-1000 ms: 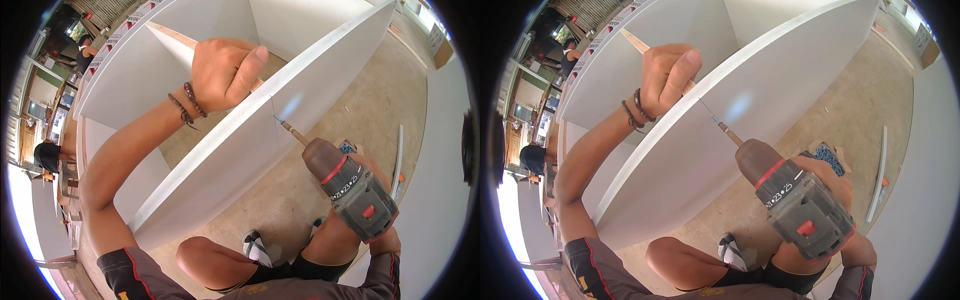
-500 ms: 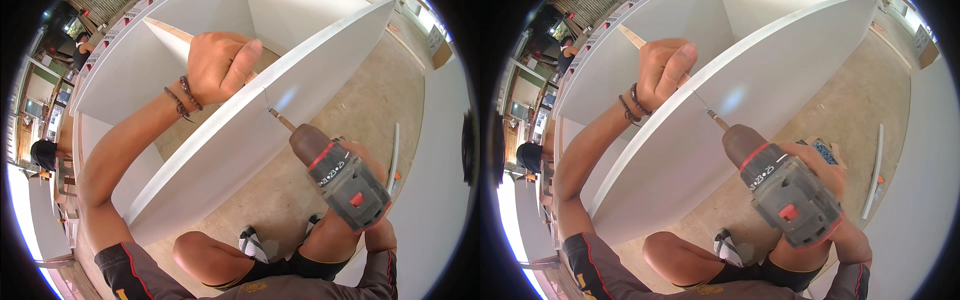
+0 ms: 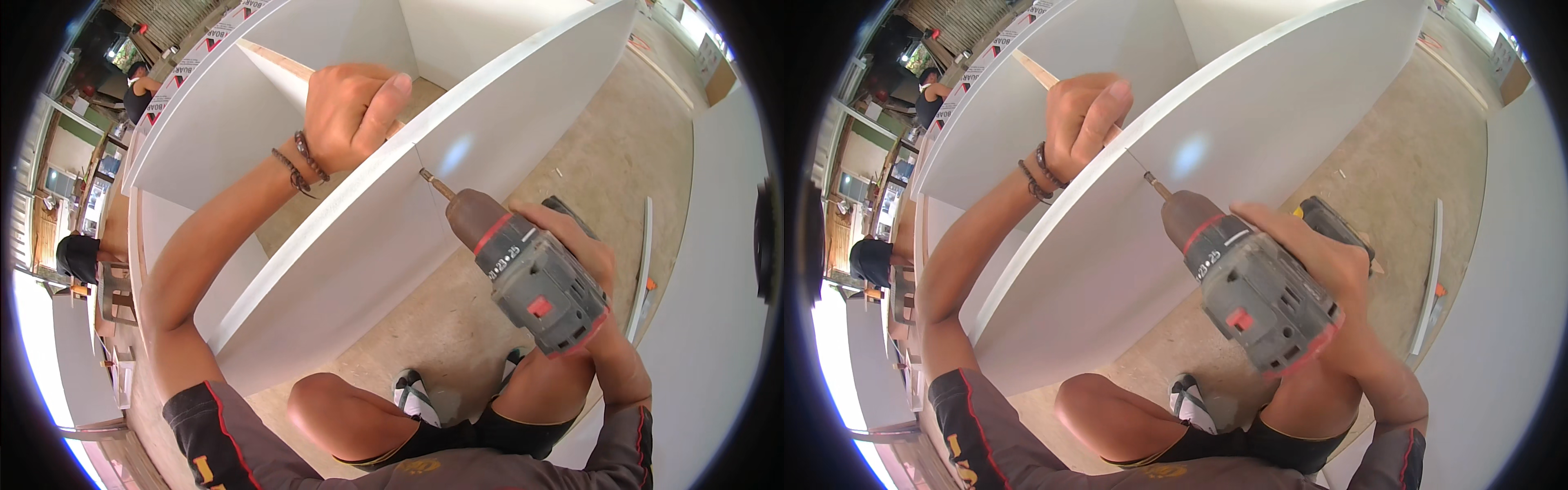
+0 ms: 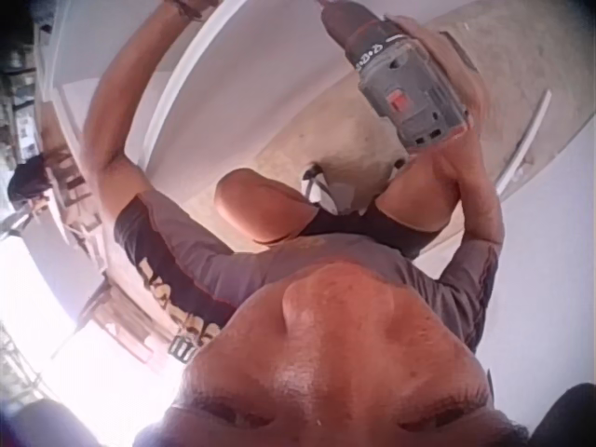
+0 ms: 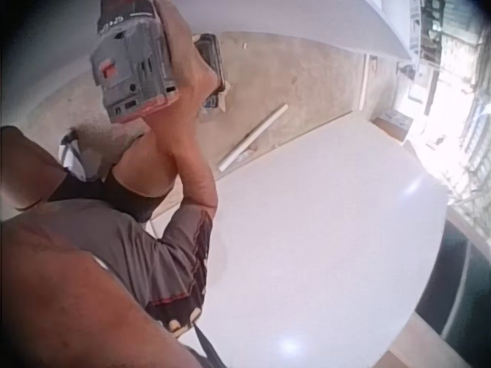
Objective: The person assembles a white wooden cabinet by pushing sections together and then securing the base with screws using a power drill.
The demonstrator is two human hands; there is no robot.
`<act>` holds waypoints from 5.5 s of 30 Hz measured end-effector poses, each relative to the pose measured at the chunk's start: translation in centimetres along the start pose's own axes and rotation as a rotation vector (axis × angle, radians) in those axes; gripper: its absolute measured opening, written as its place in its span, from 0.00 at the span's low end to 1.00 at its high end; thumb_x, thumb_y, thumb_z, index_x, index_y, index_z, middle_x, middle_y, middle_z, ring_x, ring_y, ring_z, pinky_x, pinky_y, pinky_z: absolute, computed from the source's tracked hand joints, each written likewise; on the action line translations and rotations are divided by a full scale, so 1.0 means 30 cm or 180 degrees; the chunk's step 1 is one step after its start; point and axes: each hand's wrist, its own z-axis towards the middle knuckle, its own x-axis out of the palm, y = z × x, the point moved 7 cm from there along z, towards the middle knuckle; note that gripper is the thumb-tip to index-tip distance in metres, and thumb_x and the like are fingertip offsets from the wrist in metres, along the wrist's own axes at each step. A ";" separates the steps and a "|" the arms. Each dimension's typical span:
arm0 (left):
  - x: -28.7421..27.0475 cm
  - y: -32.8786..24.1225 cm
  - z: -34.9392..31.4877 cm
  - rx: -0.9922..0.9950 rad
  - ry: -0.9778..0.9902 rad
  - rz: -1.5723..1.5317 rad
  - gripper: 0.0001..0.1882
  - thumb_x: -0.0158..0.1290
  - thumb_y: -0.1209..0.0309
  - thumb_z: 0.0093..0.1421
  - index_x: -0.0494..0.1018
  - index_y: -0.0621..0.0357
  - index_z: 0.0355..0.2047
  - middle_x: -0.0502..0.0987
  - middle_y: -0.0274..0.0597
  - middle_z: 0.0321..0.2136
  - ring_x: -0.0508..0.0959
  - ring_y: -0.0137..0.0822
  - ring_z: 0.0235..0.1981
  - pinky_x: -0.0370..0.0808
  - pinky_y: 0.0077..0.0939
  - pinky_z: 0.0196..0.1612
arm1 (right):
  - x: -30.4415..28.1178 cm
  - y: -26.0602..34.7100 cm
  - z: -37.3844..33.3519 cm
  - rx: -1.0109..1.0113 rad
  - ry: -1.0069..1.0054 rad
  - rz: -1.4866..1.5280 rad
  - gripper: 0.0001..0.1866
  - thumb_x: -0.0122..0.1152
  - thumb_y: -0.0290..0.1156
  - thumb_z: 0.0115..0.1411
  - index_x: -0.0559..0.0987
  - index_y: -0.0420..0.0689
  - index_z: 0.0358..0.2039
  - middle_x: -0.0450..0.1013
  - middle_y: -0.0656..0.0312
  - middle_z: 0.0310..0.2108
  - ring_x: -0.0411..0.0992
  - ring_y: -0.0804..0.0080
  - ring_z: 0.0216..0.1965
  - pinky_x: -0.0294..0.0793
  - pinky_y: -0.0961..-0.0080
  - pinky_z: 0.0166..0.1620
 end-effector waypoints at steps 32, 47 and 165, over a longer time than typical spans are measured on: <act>0.815 -0.624 -0.238 -0.1047 0.1755 -0.0967 0.08 0.52 0.69 0.59 0.76 0.61 0.33 0.77 0.47 0.33 0.76 0.48 0.39 0.74 0.39 0.44 | -0.320 -0.659 -0.778 0.1900 -0.2076 0.1596 0.29 0.68 0.19 0.47 0.69 0.37 0.52 0.75 0.58 0.38 0.73 0.76 0.32 0.73 0.80 0.31; 1.644 -0.562 -0.314 -0.1951 0.0916 -0.0482 0.11 0.54 0.69 0.55 0.76 0.59 0.37 0.73 0.47 0.40 0.76 0.47 0.42 0.75 0.42 0.40 | -0.251 -0.697 -1.194 0.2947 -0.2740 0.1782 0.23 0.63 0.14 0.45 0.72 0.38 0.44 0.74 0.54 0.37 0.72 0.72 0.26 0.72 0.77 0.27; 0.882 -0.277 -0.753 -0.4702 -0.1585 -0.4501 0.14 0.46 0.61 0.68 0.73 0.58 0.42 0.80 0.45 0.40 0.78 0.39 0.46 0.73 0.33 0.50 | 0.285 -0.655 -0.620 0.0889 -0.0307 0.1437 0.28 0.65 0.21 0.50 0.71 0.39 0.54 0.76 0.57 0.43 0.75 0.74 0.40 0.72 0.79 0.46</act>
